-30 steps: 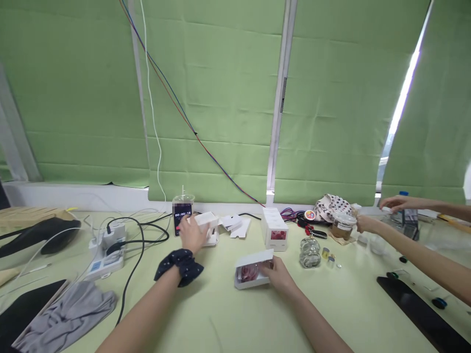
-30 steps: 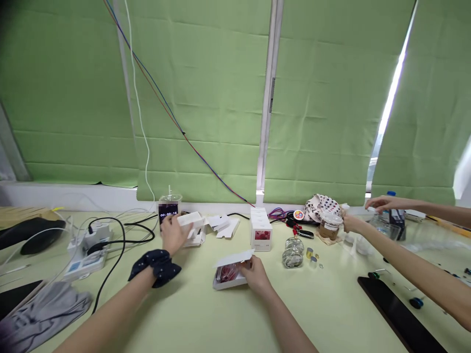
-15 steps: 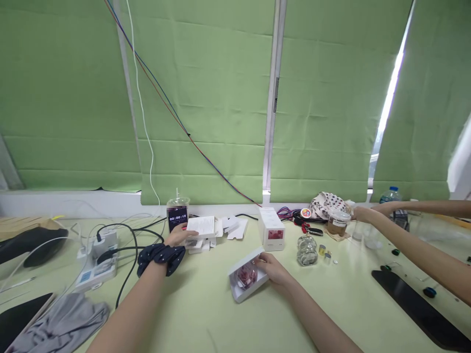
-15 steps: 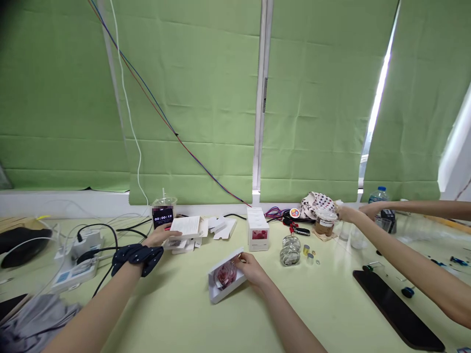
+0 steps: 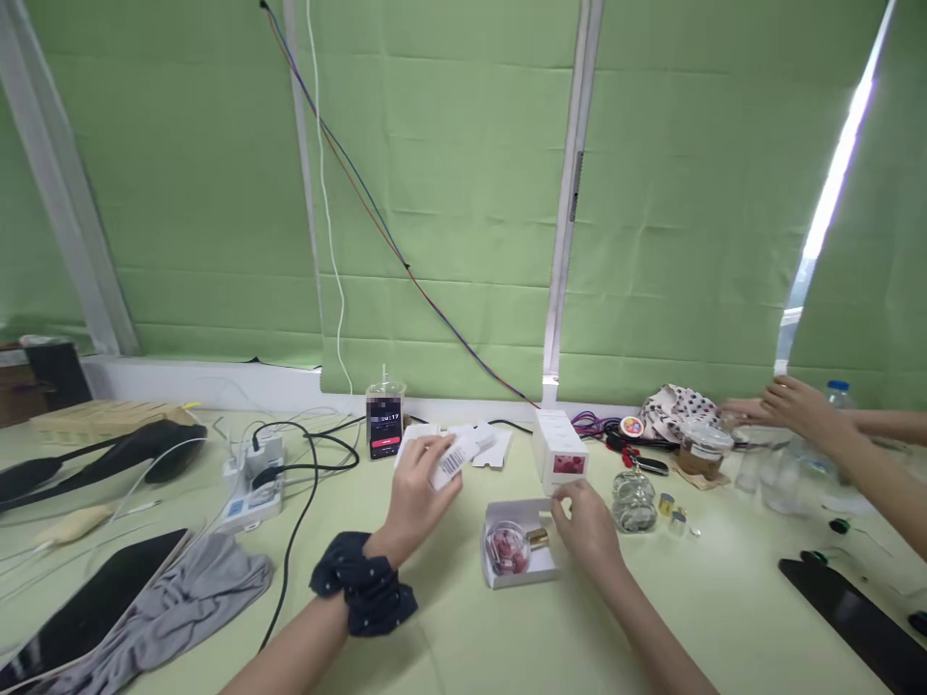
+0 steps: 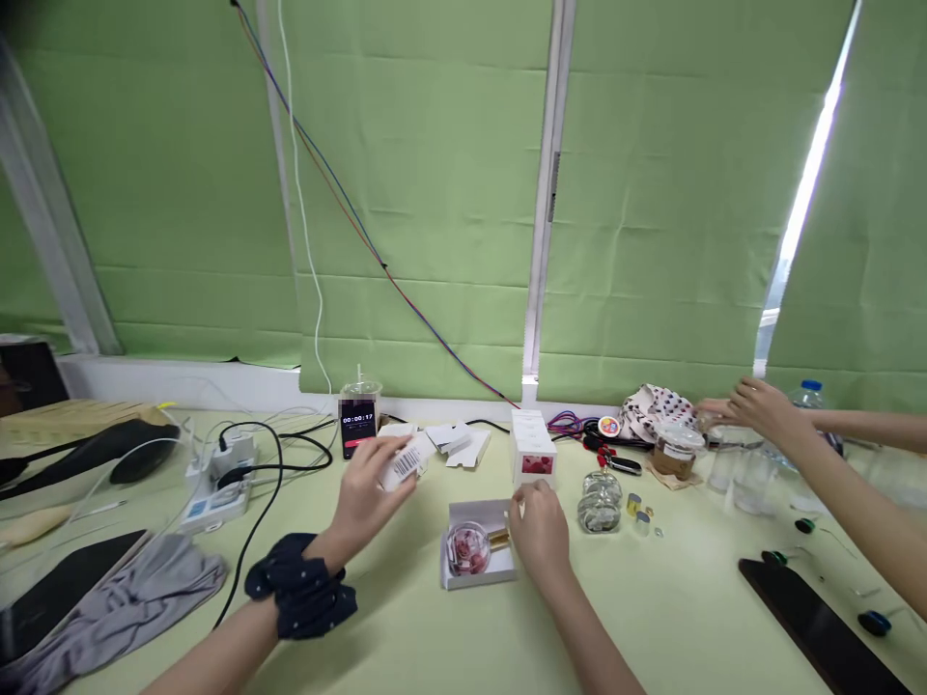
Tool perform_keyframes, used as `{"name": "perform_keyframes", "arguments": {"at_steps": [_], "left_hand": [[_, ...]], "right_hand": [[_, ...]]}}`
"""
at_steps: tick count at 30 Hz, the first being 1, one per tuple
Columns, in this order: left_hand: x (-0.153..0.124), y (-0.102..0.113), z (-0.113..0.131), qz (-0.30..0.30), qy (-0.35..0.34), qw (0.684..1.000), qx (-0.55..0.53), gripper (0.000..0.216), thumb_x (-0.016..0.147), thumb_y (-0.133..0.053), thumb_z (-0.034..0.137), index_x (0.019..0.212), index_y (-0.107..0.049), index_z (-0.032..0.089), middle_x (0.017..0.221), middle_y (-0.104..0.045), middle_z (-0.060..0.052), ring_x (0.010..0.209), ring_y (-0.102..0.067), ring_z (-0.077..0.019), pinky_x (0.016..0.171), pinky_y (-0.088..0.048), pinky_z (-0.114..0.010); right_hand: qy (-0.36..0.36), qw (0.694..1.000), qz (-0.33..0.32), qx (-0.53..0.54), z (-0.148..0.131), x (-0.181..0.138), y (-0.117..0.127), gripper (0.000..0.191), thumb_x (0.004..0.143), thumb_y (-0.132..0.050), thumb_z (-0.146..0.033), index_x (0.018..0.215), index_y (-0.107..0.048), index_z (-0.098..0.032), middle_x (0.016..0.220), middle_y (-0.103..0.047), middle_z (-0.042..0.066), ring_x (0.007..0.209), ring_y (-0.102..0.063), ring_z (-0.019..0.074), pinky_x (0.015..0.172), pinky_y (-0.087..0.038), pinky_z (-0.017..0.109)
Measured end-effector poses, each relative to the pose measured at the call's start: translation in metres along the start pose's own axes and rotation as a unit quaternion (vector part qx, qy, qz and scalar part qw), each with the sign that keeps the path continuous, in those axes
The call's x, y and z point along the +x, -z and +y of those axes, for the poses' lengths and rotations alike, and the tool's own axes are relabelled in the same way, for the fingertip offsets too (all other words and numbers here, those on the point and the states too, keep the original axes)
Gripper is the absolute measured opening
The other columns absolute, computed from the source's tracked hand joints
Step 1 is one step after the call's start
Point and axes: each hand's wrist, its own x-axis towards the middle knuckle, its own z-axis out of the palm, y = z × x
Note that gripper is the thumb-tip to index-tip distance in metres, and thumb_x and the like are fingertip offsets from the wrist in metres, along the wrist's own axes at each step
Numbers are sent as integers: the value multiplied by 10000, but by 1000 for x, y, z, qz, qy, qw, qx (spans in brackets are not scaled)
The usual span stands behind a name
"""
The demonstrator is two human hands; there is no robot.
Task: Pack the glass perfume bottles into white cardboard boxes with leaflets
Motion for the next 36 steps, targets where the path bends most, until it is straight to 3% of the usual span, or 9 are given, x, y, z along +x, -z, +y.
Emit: {"name": "perform_keyframes", "arguments": {"at_steps": [3, 6, 10, 13, 20, 25, 28, 32, 36], "left_hand": [[-22, -12, 26, -18, -91, 996, 13, 373, 783, -592, 156, 1144, -545, 234, 1110, -628, -92, 1048, -561, -270, 916, -441, -447], [-35, -20, 37, -102, -112, 988, -21, 423, 806, -568, 138, 1202, -451, 229, 1375, -486, -133, 1287, -404, -296, 1007, -387, -494], [-30, -11, 34, -262, -118, 956, -68, 623, 762, -583, 77, 1307, -324, 231, 1539, -232, -145, 1436, -124, -298, 1102, -268, -525], [-18, 3, 29, -325, -112, 936, -77, 573, 711, -675, 113, 1198, -413, 263, 1472, -347, -115, 1393, -259, -287, 1102, -271, -492], [-16, 7, 38, -297, -115, 948, 1, 745, 588, -740, 173, 1225, -363, 257, 1192, -540, -90, 1147, -505, -294, 1067, -210, -531], [-19, 1, 41, -275, -141, 949, 59, 801, 597, -665, 114, 1311, -320, 233, 1199, -559, -122, 1108, -535, -312, 1036, -234, -549], [-15, 6, 38, -278, -133, 950, 52, 837, 592, -715, 175, 1341, -345, 230, 1192, -550, -126, 1098, -537, -326, 978, -369, -499], [-9, 19, 21, -272, -108, 956, 9, 689, 753, -624, 232, 1381, -341, 222, 1304, -497, -127, 1169, -514, -278, 925, -477, -384], [6, 31, -8, -220, -114, 967, 60, 446, 937, -314, 185, 1370, -417, 196, 1375, -505, -102, 1259, -475, -226, 1055, -387, -409]], "right_hand": [[25, 981, -78, 176, -45, -14, -8, 421, 744, -617, -503, 1022, -626, -187, 867, -683, 96, 792, -643, 255, 734, -497, 386], [-36, 912, -208, 351, -71, -21, -16, 657, 682, -693, -551, 1201, -548, -175, 819, -700, 67, 781, -659, 233, 691, -524, 357], [-56, 874, -242, 418, -67, -19, -11, 679, 642, -787, -442, 1224, -551, -184, 904, -714, 62, 864, -665, 213, 773, -520, 347], [-54, 859, -280, 426, -55, -18, -7, 631, 647, -796, -401, 1202, -582, -189, 958, -713, 74, 912, -665, 225, 826, -509, 378], [-21, 880, -282, 381, -57, -27, -19, 516, 625, -769, -271, 1107, -602, -193, 1063, -664, 74, 966, -648, 246, 816, -510, 355], [-24, 928, -211, 308, -57, -30, -27, 437, 609, -667, -186, 1027, -544, -205, 905, -625, 25, 717, -656, 171, 565, -486, 238], [-47, 911, -205, 355, -53, -28, -26, 397, 633, -619, -208, 1002, -475, -232, 764, -623, -23, 536, -604, 124, 461, -440, 206], [-52, 857, -265, 439, -49, -22, -13, 326, 666, -678, -260, 952, -529, -217, 867, -677, 32, 813, -674, 194, 722, -536, 339], [-6, 914, -180, 365, -39, -12, 6, 150, 713, -601, -261, 841, -628, -187, 873, -684, 48, 820, -671, 204, 777, -522, 368]]}}
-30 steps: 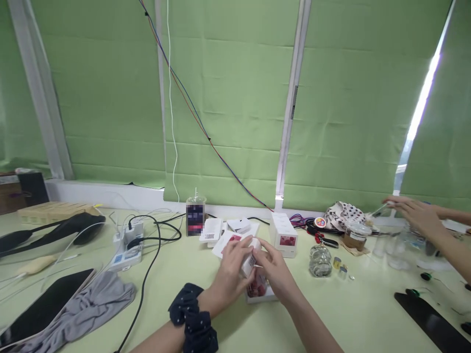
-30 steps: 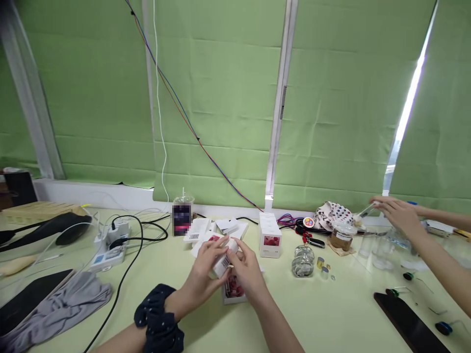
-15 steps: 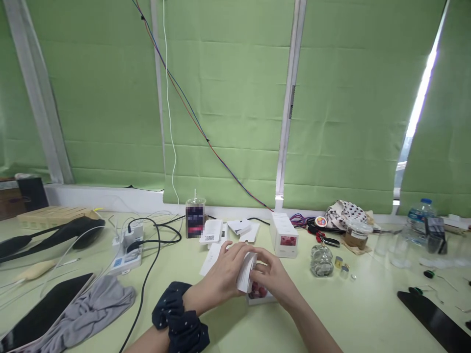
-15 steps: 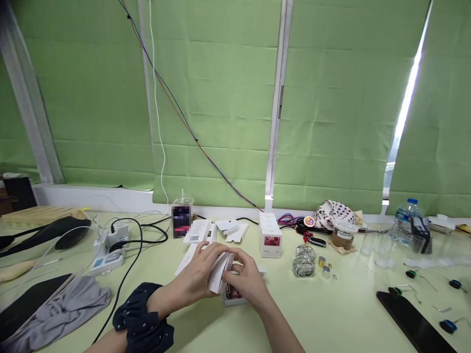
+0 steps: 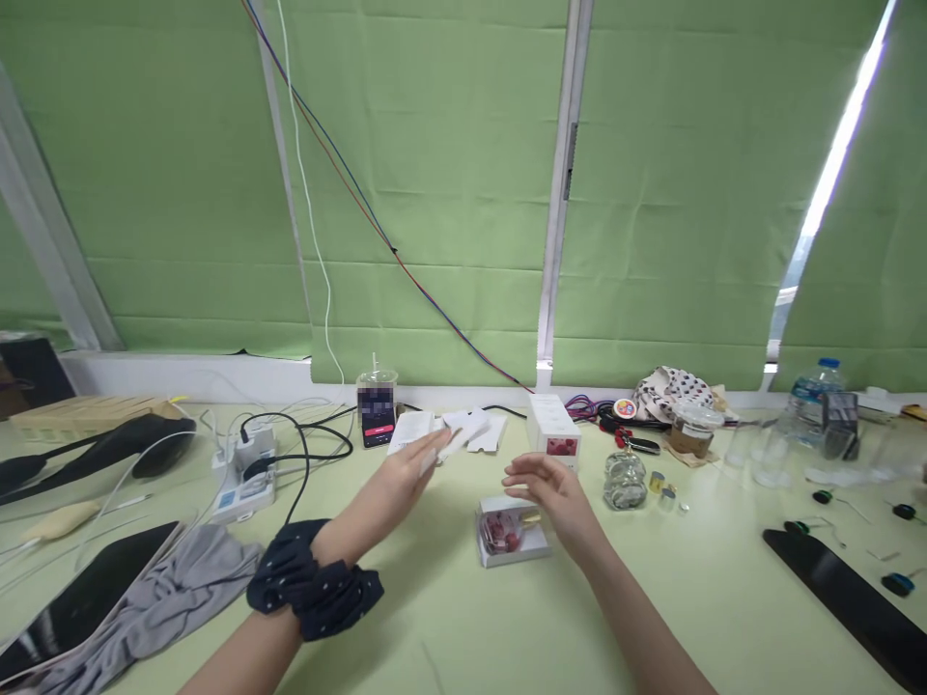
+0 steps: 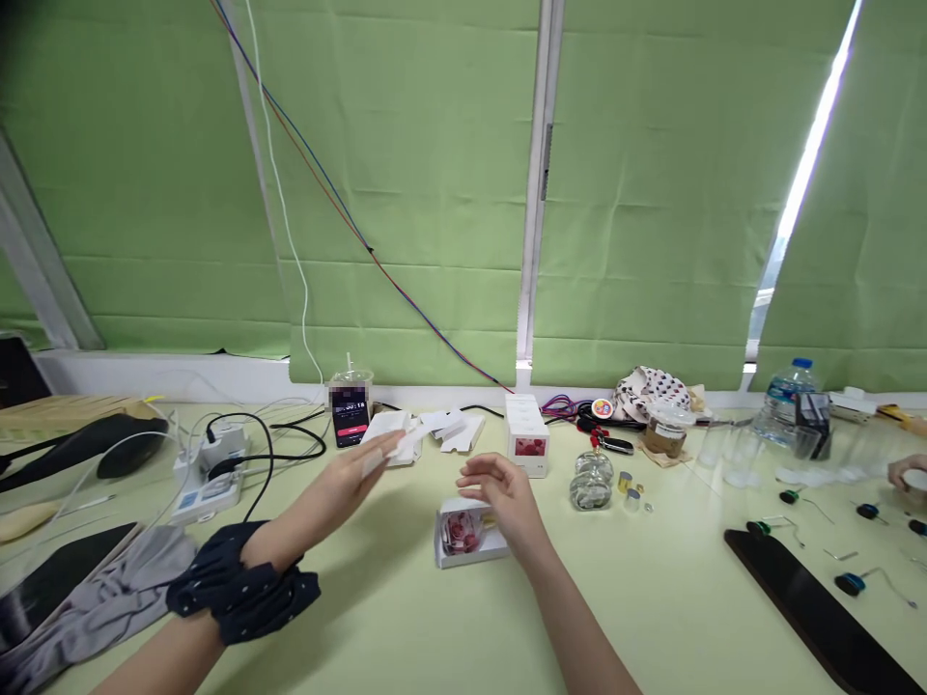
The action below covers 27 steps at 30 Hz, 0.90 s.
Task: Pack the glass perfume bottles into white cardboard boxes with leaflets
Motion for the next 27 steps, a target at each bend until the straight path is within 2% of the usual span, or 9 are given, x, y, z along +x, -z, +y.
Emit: {"name": "perform_keyframes", "arguments": {"at_steps": [3, 5, 8, 11, 16, 18, 21, 23, 27], "left_hand": [[12, 1, -30, 36, 39, 996, 72, 461, 948, -281, 192, 1383, -431, 223, 1417, -484, -55, 1345, -360, -250, 1118, -269, -471], [24, -8, -50, 28, 97, 988, 115, 487, 921, -336, 160, 1375, -448, 295, 1448, -449, -24, 1367, -291, -287, 1110, -232, -510], [39, -37, -76, -53, 183, 973, 128, 589, 829, -451, 100, 1355, -460, 364, 1483, -383, -41, 1360, -285, -311, 1083, -239, -511], [47, -65, -87, -79, 214, 967, 112, 705, 706, -577, 133, 1383, -437, 267, 1409, -451, -153, 1330, -324, -388, 1033, -256, -598], [33, -76, -57, -79, 168, 980, 70, 775, 710, -591, 193, 1437, -328, 251, 1545, -239, -119, 1433, -96, -349, 1105, -111, -590], [23, -79, -34, -83, 98, 990, -54, 651, 802, -533, 255, 1425, -346, 267, 1553, -230, -92, 1422, -186, -305, 1119, -170, -537], [14, -95, -6, -116, 130, 954, -244, 636, 774, -619, 373, 1369, -431, 252, 1422, -469, -109, 1279, -455, -282, 1026, -394, -421], [15, -111, 4, -109, 172, 942, -268, 521, 767, -616, 386, 1247, -545, 197, 1105, -689, -110, 1004, -640, -275, 840, -519, -387], [24, -129, 3, -59, 219, 936, -271, 276, 791, -558, 405, 850, -656, 154, 778, -711, -84, 680, -667, -241, 576, -544, -330]], "right_hand": [[17, 976, -12, -216, 4, -4, 16, 199, 700, -469, -159, 674, -665, -184, 689, -684, 41, 678, -651, 200, 686, -508, 340], [8, 927, -56, -371, 9, -8, 20, 299, 680, -424, -94, 674, -708, -187, 709, -710, 63, 714, -656, 224, 705, -488, 339], [14, 855, -92, -510, 19, -13, 20, 425, 678, -441, -33, 927, -738, -207, 965, -720, 93, 953, -633, 261, 834, -443, 343], [-5, 834, -150, -530, 28, -8, 19, 547, 694, -597, -98, 1207, -613, -284, 1192, -638, 81, 1122, -545, 287, 924, -395, 362], [-48, 801, -208, -559, 42, 8, 21, 813, 603, -785, -358, 1347, -460, -326, 1303, -525, 120, 1202, -454, 363, 960, -341, 482], [-37, 795, -210, -568, 48, 12, 19, 864, 591, -774, -441, 1369, -428, -289, 1279, -517, 140, 1182, -467, 367, 961, -328, 510], [-5, 809, -196, -554, 56, 12, 16, 813, 576, -755, -484, 1299, -483, -230, 1212, -546, 128, 1113, -519, 332, 940, -364, 468], [1, 822, -180, -540, 58, 9, 16, 774, 554, -764, -466, 1229, -511, -185, 1168, -565, 124, 1067, -542, 313, 894, -407, 421], [6, 843, -149, -517, 50, -2, 25, 704, 525, -785, -406, 1137, -527, -171, 1094, -585, 98, 975, -571, 283, 826, -440, 372]]}}
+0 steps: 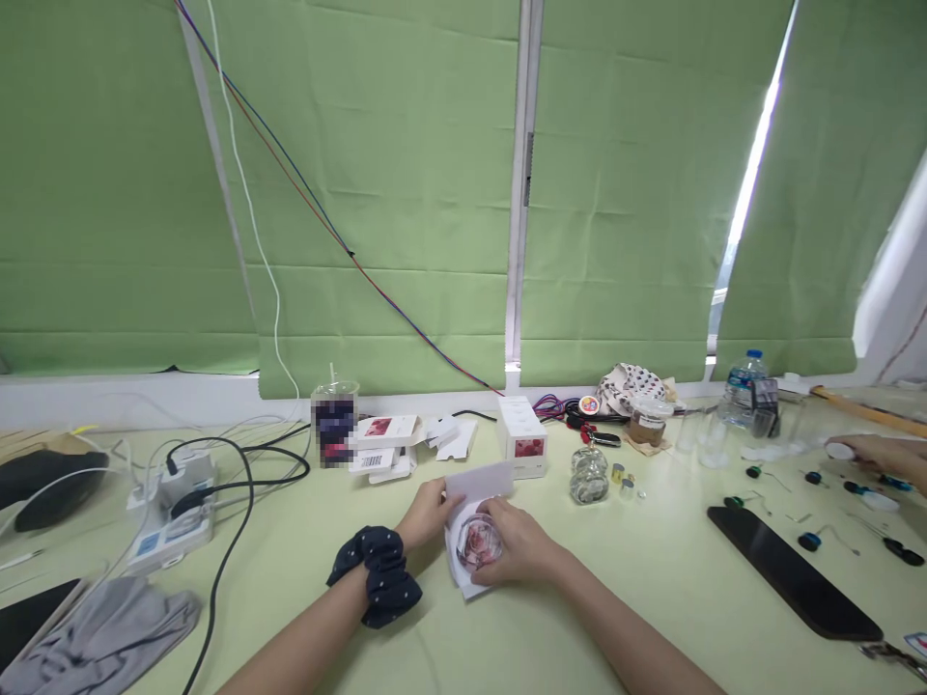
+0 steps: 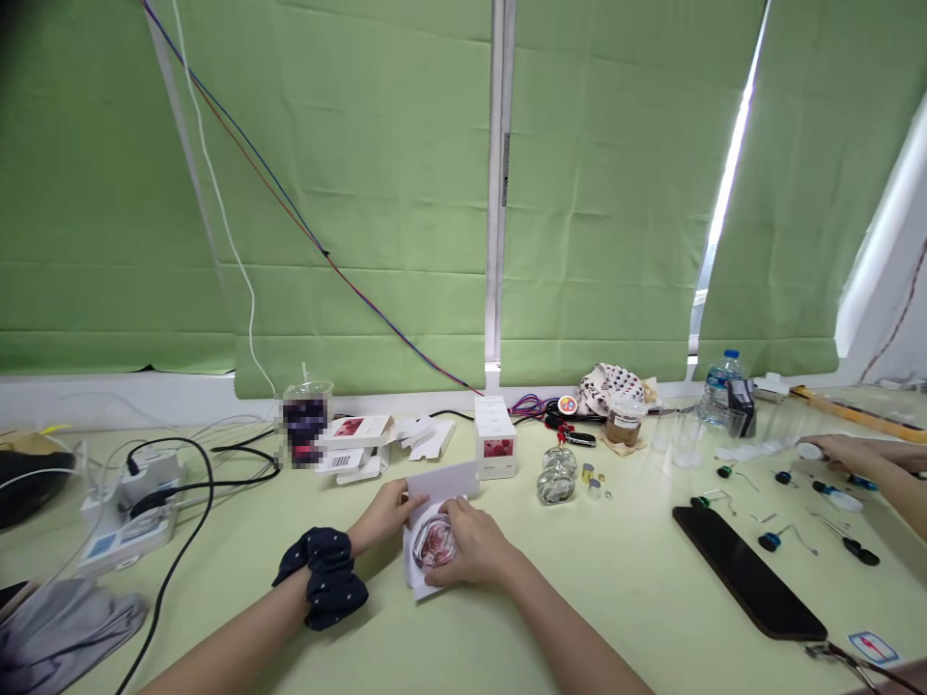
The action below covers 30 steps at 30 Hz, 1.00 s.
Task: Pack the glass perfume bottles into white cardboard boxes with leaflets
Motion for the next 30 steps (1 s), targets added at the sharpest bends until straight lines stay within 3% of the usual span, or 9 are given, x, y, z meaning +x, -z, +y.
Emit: {"name": "perform_keyframes", "arguments": {"at_steps": [4, 6, 9, 12, 17, 21, 24, 27, 30], "left_hand": [[13, 27, 3, 84, 17, 996, -6, 357, 850, -450, 416, 965, -627, 128, 739, -664, -64, 439, -585, -171, 393, -482, -296], [21, 47, 7, 134, 14, 991, 3, 359, 873, -419, 381, 1045, -620, 138, 786, -637, -53, 434, -557, -139, 430, -501, -297], [38, 67, 12, 214, 2, 977, 19, 346, 860, -417, 260, 1128, -620, 180, 1091, -556, -97, 766, -626, -177, 654, -557, -327], [56, 68, 12, 279, 8, 960, 28, 383, 817, -418, 168, 1127, -643, 173, 1263, -419, -116, 1122, -510, -259, 898, -501, -410], [84, 59, 9, 320, 43, 946, 16, 402, 823, -383, 155, 1135, -635, 122, 1283, -393, -147, 1268, -376, -297, 1071, -342, -456], [100, 57, 16, 262, 75, 962, -8, 433, 824, -477, 256, 1233, -556, 139, 1320, -414, -162, 1343, -251, -365, 1085, -242, -557], [85, 45, 30, 182, 84, 979, -38, 496, 816, -544, 362, 1270, -514, 165, 1407, -363, -169, 1378, -154, -397, 1066, -225, -587], [48, 16, 46, 34, 84, 991, -96, 494, 795, -583, 467, 1208, -568, 198, 1317, -500, -132, 1229, -453, -317, 969, -421, -439], [13, -17, 57, -164, 102, 966, -174, 579, 726, -672, 505, 1211, -576, 203, 968, -684, -89, 785, -672, -231, 660, -540, -344]], "right_hand": [[-7, 993, 85, 81, 7, -22, 19, 621, 558, -774, -338, 1109, -527, -195, 1068, -595, 67, 938, -584, 243, 807, -452, 331], [-34, 982, 132, 130, 11, -32, 27, 574, 585, -758, -319, 1096, -525, -203, 1044, -608, 53, 909, -596, 226, 781, -465, 318], [-71, 965, 182, 175, 15, -40, 31, 528, 588, -755, -312, 1056, -542, -194, 1006, -625, 47, 868, -611, 220, 745, -483, 315], [-85, 955, 194, 205, 17, -41, 28, 499, 555, -771, -284, 1002, -571, -189, 965, -640, 42, 845, -621, 219, 717, -496, 307], [-104, 949, 177, 238, 16, -40, 21, 497, 523, -786, -237, 976, -584, -194, 933, -653, 29, 809, -630, 208, 687, -504, 293], [-114, 953, 178, 216, 21, -40, 17, 569, 503, -808, -251, 1025, -587, -197, 971, -656, 37, 869, -627, 223, 732, -500, 307], [-109, 961, 184, 178, 28, -40, 17, 637, 486, -815, -265, 1077, -585, -200, 1053, -636, 57, 953, -610, 245, 792, -494, 331], [-89, 973, 172, 127, 30, -39, 22, 695, 467, -821, -264, 1120, -591, -196, 1099, -613, 76, 992, -595, 258, 837, -484, 356], [-32, 986, 135, 91, 27, -40, 30, 761, 434, -846, -244, 1154, -604, -204, 1104, -610, 83, 981, -596, 262, 866, -471, 376]]}}
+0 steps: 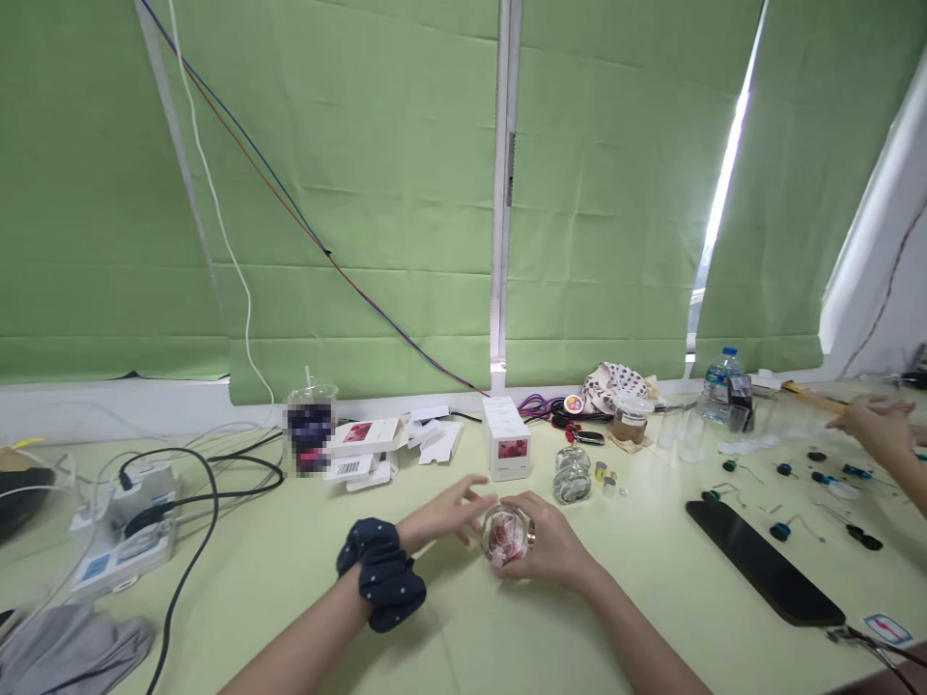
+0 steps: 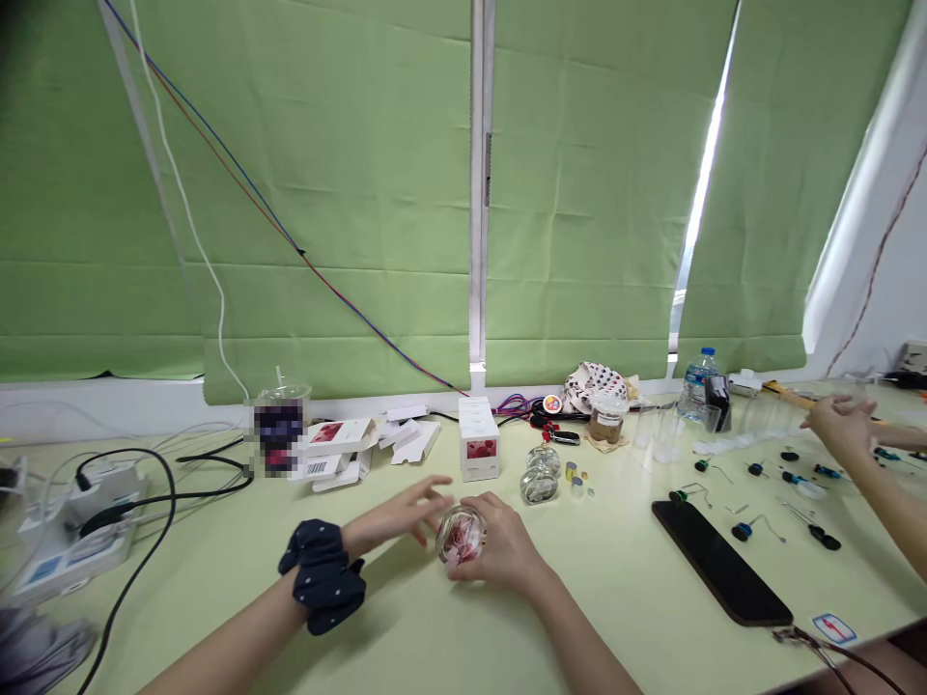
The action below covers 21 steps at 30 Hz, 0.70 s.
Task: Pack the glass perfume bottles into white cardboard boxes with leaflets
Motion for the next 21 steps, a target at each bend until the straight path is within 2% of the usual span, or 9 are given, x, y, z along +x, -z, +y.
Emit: {"name": "perform_keyframes", "arguments": {"at_steps": [2, 5, 8, 11, 13, 17, 21], "left_hand": [[-6, -18, -5, -95, 5, 995, -44, 628, 619, -791, 425, 1171, -606, 189, 919, -700, -81, 715, -680, -222, 592, -533, -314], [-6, -30, -11, -156, -22, 981, -111, 532, 599, -824, 367, 1054, -658, 147, 943, -704, -94, 828, -676, -229, 717, -528, -327], [-3, -38, -17, -146, -60, 972, -172, 437, 687, -776, 375, 1023, -635, 134, 953, -701, -98, 907, -657, -213, 847, -479, -342], [0, -53, -22, -114, -89, 965, -217, 374, 707, -772, 357, 953, -584, 148, 940, -694, -93, 886, -654, -202, 836, -458, -338], [1, -64, -25, -98, -105, 960, -242, 361, 702, -781, 349, 898, -538, 166, 897, -685, -69, 845, -651, -188, 798, -450, -325], [2, -76, -27, -91, -136, 946, -280, 367, 717, -773, 342, 861, -472, 190, 846, -631, -8, 801, -624, -151, 728, -425, -279], [2, -77, -32, -119, -146, 936, -299, 395, 702, -787, 341, 818, -441, 189, 796, -599, 12, 779, -606, -144, 693, -415, -267]], "right_hand": [[34, 999, -32, 13, -3, 0, 6, 800, 407, -870, -237, 1163, -609, -237, 1101, -615, 68, 993, -590, 264, 879, -465, 380], [13, 993, -36, 110, 0, 2, 15, 686, 449, -873, -288, 1086, -621, -251, 1088, -614, 47, 921, -615, 238, 775, -501, 341], [-33, 972, -20, 233, 9, 6, 25, 404, 618, -788, -378, 932, -597, -210, 889, -622, 24, 711, -625, 176, 589, -488, 278], [-33, 968, -22, 247, 15, 11, 32, 273, 710, -718, -373, 866, -587, -191, 666, -561, -23, 580, -574, 142, 526, -440, 253], [-6, 979, -9, 205, 13, 12, 36, 220, 729, -701, -331, 866, -616, -182, 704, -579, -7, 594, -559, 136, 552, -436, 258], [62, 992, 19, 110, 6, 8, 39, 198, 796, -610, -222, 987, -659, -205, 913, -623, 46, 782, -576, 169, 674, -449, 284], [88, 992, -12, 87, 1, 3, 35, 280, 825, -547, -177, 1079, -654, -226, 921, -623, 52, 813, -566, 177, 694, -447, 291]]}}
